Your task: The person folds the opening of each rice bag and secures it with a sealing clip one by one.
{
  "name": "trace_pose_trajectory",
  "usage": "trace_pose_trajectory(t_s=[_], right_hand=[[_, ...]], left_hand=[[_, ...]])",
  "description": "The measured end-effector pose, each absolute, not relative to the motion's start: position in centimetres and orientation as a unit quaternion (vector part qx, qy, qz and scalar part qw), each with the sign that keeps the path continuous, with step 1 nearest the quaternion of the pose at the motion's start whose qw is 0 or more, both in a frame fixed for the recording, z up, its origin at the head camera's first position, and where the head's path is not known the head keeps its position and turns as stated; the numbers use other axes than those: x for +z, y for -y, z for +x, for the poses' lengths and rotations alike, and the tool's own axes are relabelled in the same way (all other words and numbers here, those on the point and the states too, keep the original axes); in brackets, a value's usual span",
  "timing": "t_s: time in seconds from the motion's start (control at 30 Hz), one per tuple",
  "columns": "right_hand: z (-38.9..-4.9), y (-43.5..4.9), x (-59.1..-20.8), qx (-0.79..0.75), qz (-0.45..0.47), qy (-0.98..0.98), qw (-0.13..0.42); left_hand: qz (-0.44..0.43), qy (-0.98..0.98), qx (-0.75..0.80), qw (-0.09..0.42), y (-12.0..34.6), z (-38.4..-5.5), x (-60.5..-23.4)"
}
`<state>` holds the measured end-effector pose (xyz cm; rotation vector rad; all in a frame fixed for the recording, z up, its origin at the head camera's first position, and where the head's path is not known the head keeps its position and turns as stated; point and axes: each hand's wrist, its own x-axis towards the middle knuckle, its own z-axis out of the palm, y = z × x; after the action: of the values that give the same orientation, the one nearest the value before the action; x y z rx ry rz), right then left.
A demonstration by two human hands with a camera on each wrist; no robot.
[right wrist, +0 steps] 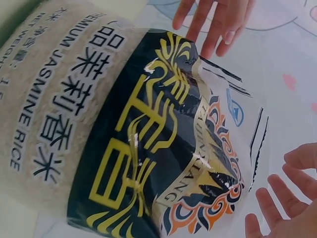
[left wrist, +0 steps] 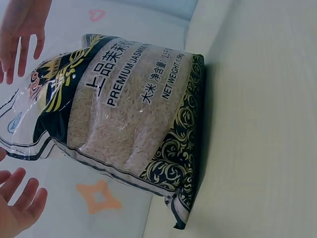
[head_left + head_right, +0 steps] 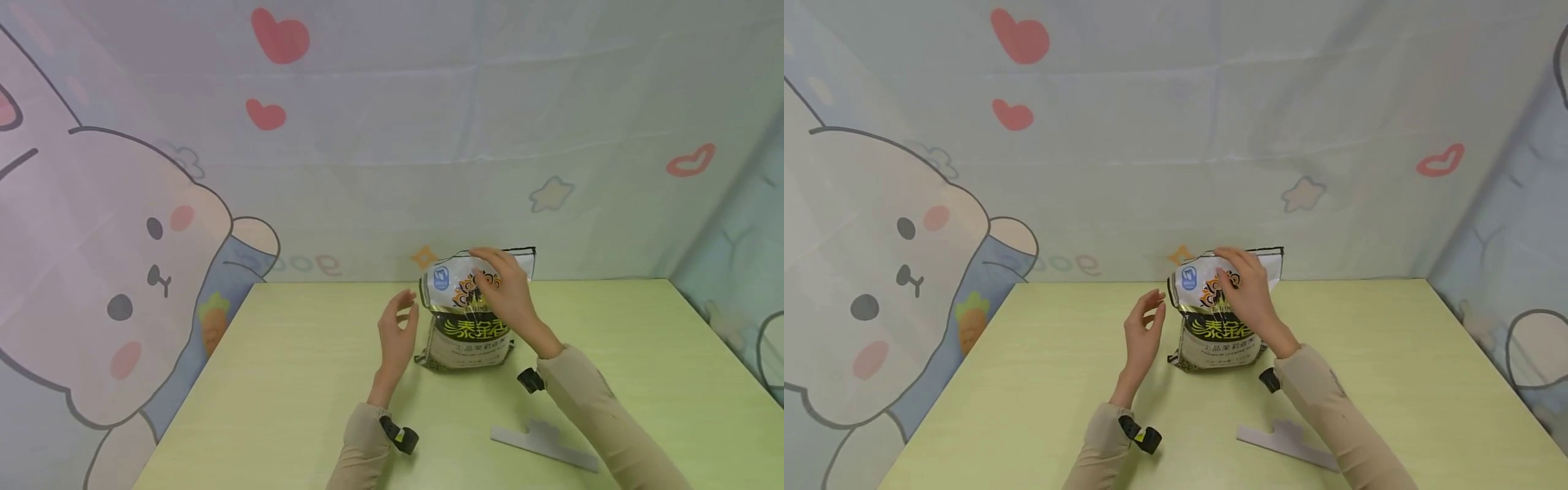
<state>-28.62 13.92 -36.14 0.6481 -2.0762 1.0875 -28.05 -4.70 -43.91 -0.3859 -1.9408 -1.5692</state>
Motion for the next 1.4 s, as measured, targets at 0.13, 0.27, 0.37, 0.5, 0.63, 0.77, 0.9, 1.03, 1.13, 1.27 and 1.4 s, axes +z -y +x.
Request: trace_pose_trajectory(t_s=[0.13,0.27,0.37,0.5,0.63,0.77,0.9,1.03,1.13,1.27,1.4], right_hand=[[-28.9,-13.5,-35.9,0.425,0.256,0.802,0.334],[-29.1,-13.2,-35.6,0.416,0.26,0.808,0.326],[-29.2,-13.0,-35.5,0.408,0.262,0.811,0.327],[-29.4,-12.8,-35.4,0.406,0.262,0.811,0.33],[-29.6,-12.6,-35.4,0.41,0.254,0.813,0.326],[-29.9,-12.5,-35.4,0.415,0.246,0.813,0.327],[-30.1,-12.4,-35.3,0.416,0.244,0.812,0.329],[-30.4,-12.2,-35.1,0.405,0.243,0.819,0.327],[-30.6,-12.1,-35.0,0.386,0.233,0.832,0.324],[-30.8,-12.0,-35.0,0.364,0.213,0.852,0.311],[-30.9,-12.0,-35.1,0.351,0.205,0.861,0.305]], left_hand=[[-0.145,0.729,-0.607,0.281,4.5,-27.0,-42.6],[-0.132,0.737,-0.608,0.265,4.4,-26.3,-41.8],[-0.118,0.739,-0.614,0.252,4.3,-26.4,-41.7],[-0.106,0.731,-0.633,0.232,4.3,-26.8,-42.0],[-0.105,0.724,-0.644,0.224,4.3,-27.1,-42.3],[-0.107,0.72,-0.647,0.228,4.2,-27.4,-42.5],[-0.106,0.714,-0.654,0.227,4.1,-27.6,-42.5],[-0.107,0.71,-0.658,0.228,3.9,-27.7,-42.3],[-0.104,0.711,-0.658,0.226,3.8,-27.8,-42.0],[-0.101,0.714,-0.656,0.223,3.6,-27.8,-41.7],[-0.102,0.714,-0.655,0.227,3.6,-27.8,-41.6]])
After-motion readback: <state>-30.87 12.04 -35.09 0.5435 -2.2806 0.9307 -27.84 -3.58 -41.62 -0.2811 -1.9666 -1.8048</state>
